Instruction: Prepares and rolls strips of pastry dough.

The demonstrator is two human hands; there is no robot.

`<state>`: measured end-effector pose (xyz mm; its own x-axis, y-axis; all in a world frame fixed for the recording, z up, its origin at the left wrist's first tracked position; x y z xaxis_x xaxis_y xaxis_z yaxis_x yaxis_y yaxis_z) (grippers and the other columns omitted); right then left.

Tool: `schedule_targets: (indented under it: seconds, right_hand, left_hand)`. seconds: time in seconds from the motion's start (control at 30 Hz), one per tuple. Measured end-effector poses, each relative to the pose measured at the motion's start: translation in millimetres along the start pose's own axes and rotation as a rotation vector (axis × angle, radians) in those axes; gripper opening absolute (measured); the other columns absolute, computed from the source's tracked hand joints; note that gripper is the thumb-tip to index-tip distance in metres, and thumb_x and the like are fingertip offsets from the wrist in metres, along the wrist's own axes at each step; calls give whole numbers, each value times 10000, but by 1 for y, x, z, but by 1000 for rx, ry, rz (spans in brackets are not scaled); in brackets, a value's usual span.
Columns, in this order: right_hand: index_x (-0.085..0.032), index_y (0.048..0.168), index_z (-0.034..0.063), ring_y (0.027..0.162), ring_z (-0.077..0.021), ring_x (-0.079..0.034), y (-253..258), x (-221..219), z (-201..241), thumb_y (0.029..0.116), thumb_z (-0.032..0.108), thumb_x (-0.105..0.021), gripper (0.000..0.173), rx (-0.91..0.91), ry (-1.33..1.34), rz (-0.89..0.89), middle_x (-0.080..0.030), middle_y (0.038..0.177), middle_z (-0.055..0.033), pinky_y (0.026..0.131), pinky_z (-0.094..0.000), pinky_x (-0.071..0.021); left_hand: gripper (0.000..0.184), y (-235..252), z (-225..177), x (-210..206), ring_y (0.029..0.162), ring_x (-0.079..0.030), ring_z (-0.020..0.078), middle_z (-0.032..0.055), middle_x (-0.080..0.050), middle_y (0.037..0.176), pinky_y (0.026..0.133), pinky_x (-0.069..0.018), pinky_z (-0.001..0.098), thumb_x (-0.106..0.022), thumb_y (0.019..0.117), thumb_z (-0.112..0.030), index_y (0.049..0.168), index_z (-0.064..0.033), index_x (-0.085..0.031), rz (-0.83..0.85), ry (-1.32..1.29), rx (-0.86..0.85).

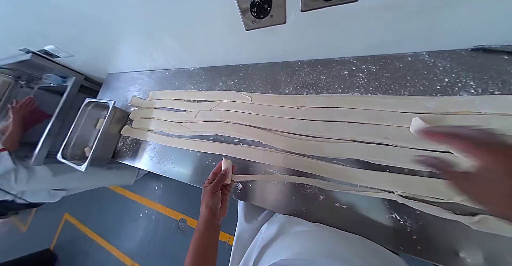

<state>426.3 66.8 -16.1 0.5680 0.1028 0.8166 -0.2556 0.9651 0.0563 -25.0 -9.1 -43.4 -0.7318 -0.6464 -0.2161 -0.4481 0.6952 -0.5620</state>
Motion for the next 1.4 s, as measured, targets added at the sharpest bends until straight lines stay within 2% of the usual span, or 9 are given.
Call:
schedule_targets:
  seconds: [0.1, 0.17, 0.27, 0.4, 0.47, 0.6, 0.87, 1.17, 1.4]
  right_hand:
    - [-698, 1282, 39, 1148, -265, -680, 43, -118, 94, 995, 175, -647, 322, 209, 424, 349, -712, 1230, -134, 1016, -470, -536]
    - [-581, 1409, -3, 1136, -218, -663, 66, -178, 135, 1058, 170, -563, 392, 141, 619, 811, -681, 1263, -160, 1032, -384, -506]
    - [-622, 1278, -39, 839, -177, -634, 73, -203, 159, 1087, 175, -507, 309, 46, 564, 1146, -687, 1054, -155, 789, -346, -519]
    - [-688, 1060, -51, 877, -330, -614, 54, -175, 143, 1065, 225, -557, 305, 106, 278, 1156, -650, 943, -212, 817, -513, -477]
    - [-706, 1004, -51, 902, -351, -619, 35, -164, 141, 1056, 249, -573, 332, 137, 261, 1148, -644, 958, -220, 831, -520, -479]
    - [-728, 928, -51, 882, -333, -616, 10, -156, 146, 1024, 250, -615, 336, 97, 335, 981, -638, 916, -209, 817, -476, -484]
    - [-740, 817, 9, 673, -277, -613, -17, -150, 145, 977, 281, -622, 337, 299, 486, 781, -617, 710, -144, 606, -438, -473]
    - [-730, 875, -25, 732, -271, -595, -12, -157, 139, 999, 174, -571, 283, 253, 474, 814, -602, 770, -162, 666, -400, -472]
    - [-738, 889, -47, 773, -349, -652, -20, -161, 129, 988, 145, -604, 254, 316, 500, 872, -654, 795, -208, 725, -492, -514]
  left_hand:
    - [297, -5, -1, -1, 844, -749, 162, 116, -748, 988, 746, -624, 266, -349, 1080, -17, 1279, 23, -566, 67, -55, 35]
    - [296, -2, -1, 4, 865, -749, 167, 122, -743, 1010, 756, -626, 274, -341, 1085, -31, 1283, 27, -554, 72, -67, 53]
    - [256, 17, 3, 16, 856, -736, 161, 128, -738, 1007, 768, -613, 283, -443, 1050, 29, 1271, 71, -564, -36, 99, -36]
    - [297, 49, 34, 35, 1108, -712, 253, 209, -721, 1192, 1001, -541, 406, -681, 930, 0, 1210, 100, -685, -147, 860, -527]
    - [248, 53, 52, 41, 1185, -667, 413, 267, -688, 1235, 1024, -518, 560, -635, 930, 9, 1146, 89, -728, -84, 1121, -831]
    - [285, 41, 79, 40, 1206, -626, 500, 272, -688, 1235, 1054, -475, 613, -577, 952, -53, 1141, 99, -727, 91, 1196, -1058]
    - [257, 42, 77, 42, 1118, -686, 465, 281, -707, 1176, 976, -549, 553, -564, 905, 73, 1083, 101, -747, 88, 1213, -1105]
    - [432, 36, 79, 33, 1235, -616, 473, 298, -643, 1299, 1081, -458, 580, -663, 905, -84, 1269, 147, -632, 152, 1060, -882]
    - [257, 29, 97, 14, 1178, -653, 472, 283, -692, 1216, 1047, -496, 593, -603, 912, 41, 1125, 101, -732, 134, 1120, -997]
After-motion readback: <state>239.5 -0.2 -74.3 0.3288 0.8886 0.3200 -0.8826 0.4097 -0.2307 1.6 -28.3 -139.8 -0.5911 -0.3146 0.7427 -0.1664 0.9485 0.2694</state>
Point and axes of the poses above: each hand's wrist, its own y-axis towards the middle knuckle, its own x-axis out of the back of the hand, z = x × y, the point moved 2 cm from there along y, towards the middle knuckle
